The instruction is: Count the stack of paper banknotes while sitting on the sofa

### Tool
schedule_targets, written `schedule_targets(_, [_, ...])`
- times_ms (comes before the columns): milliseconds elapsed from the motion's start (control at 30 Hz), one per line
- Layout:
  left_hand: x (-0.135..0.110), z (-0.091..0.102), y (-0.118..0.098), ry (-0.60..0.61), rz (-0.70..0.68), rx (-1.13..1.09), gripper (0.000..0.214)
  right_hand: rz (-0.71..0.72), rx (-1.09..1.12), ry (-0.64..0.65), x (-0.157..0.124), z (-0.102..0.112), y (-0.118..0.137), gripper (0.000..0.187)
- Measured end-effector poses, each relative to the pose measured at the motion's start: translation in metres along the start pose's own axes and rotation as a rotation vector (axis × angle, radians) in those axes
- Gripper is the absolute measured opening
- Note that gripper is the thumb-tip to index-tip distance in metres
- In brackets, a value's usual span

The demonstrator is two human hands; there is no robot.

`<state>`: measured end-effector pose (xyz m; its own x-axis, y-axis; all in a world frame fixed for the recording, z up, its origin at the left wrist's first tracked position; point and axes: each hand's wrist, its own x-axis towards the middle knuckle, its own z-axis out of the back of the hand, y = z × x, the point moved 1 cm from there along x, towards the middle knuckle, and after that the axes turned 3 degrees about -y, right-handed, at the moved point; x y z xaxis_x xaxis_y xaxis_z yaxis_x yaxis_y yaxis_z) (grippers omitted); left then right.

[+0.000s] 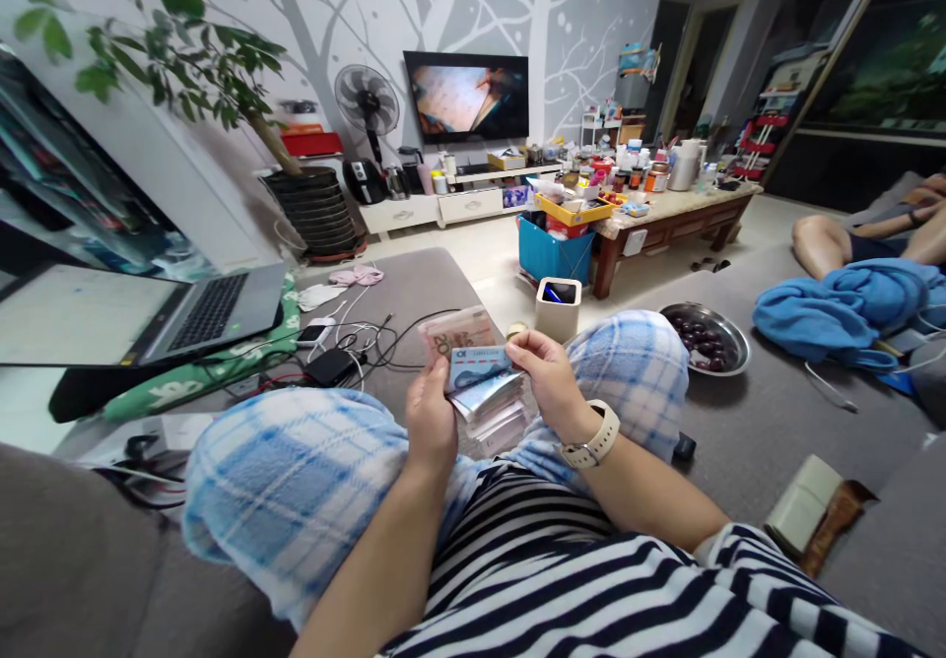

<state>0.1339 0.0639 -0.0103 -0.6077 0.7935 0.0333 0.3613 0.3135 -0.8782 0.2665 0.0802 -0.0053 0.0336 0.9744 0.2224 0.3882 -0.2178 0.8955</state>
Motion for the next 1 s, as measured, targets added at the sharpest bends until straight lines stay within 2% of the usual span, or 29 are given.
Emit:
schedule_targets(667, [0.0029, 0.0016, 0.0051, 0.044, 0.016, -0.043, 0.023, -0.002, 0.008, -0.004, 0.0001, -0.0002, 0.0009, 0.014])
schedule_targets(1000, [0.0001, -0.0007, -0.0001, -0.023, -0.004, 0.017, 0.019, -0.01, 0.01, -0.006, -0.0003, -0.0007, 0.0028, 0.015])
